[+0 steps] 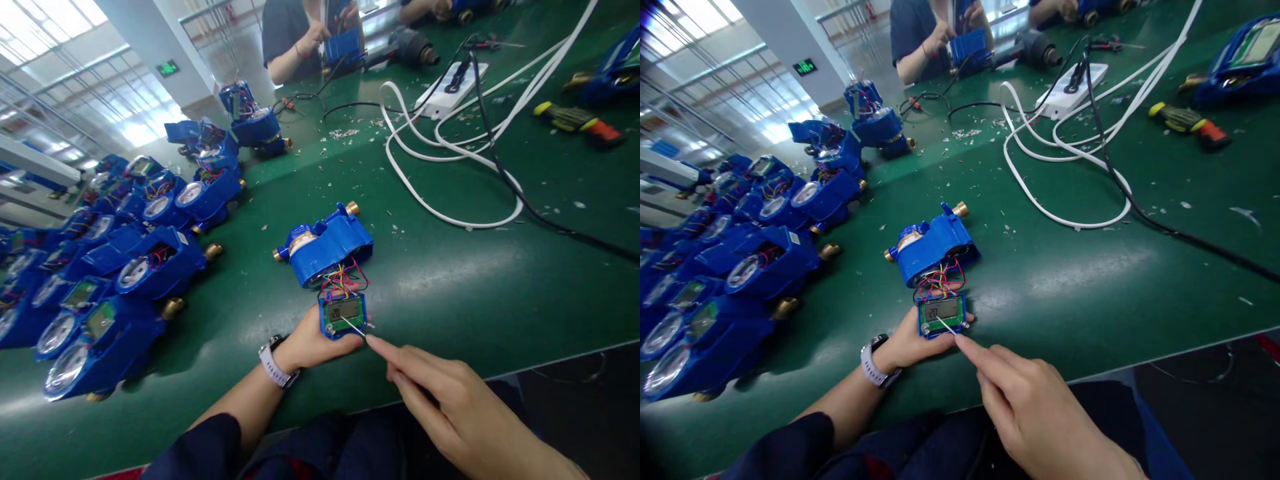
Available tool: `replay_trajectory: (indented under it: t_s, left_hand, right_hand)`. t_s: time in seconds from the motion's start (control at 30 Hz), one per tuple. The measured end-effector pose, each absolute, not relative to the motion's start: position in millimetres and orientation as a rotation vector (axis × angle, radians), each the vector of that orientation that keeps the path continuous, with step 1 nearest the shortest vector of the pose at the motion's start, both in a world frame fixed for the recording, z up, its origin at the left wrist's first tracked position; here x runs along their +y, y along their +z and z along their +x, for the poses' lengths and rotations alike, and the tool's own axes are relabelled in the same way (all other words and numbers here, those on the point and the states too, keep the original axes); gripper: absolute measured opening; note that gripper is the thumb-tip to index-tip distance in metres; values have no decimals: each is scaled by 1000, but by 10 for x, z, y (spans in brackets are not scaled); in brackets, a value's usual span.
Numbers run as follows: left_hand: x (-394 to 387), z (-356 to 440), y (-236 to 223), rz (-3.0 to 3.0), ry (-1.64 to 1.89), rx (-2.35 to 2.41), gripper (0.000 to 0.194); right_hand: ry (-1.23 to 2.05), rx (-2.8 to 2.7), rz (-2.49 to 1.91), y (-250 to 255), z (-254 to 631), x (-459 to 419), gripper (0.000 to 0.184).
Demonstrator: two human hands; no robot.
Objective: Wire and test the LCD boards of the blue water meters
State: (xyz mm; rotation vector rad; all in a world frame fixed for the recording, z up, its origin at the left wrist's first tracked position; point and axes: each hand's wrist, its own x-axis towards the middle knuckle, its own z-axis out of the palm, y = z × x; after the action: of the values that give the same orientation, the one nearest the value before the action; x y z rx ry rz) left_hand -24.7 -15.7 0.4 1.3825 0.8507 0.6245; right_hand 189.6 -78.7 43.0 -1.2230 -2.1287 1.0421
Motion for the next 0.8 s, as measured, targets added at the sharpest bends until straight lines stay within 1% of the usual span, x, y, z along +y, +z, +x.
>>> replay_trajectory:
  t_s: [0.2, 0.33, 0.43, 0.57, 0.7, 0.8]
  left_hand:
    - [-88, -355, -14, 1395, 523, 775, 57]
    - [-33, -397, 12, 1407, 530, 702, 71]
    - [-23, -400, 18, 1429, 528, 710, 70]
    - [-52, -363, -8, 1406, 523, 731, 70]
    - [-81, -309, -3, 1457, 556, 815, 61]
    - [-73, -315, 26, 1501, 546, 831, 58]
  right_hand:
    - [889, -2274, -1189, 449, 1898, -754, 43]
    - [692, -2304, -1169, 483, 1891, -703, 41]
    - [601, -2298, -1173, 490, 1879, -675, 40]
    - [639, -2326, -1184, 487, 1875, -671, 42]
    - [654, -2430, -1169, 487, 1879, -691, 51]
    - [562, -2486, -1130, 485, 1867, -709, 58]
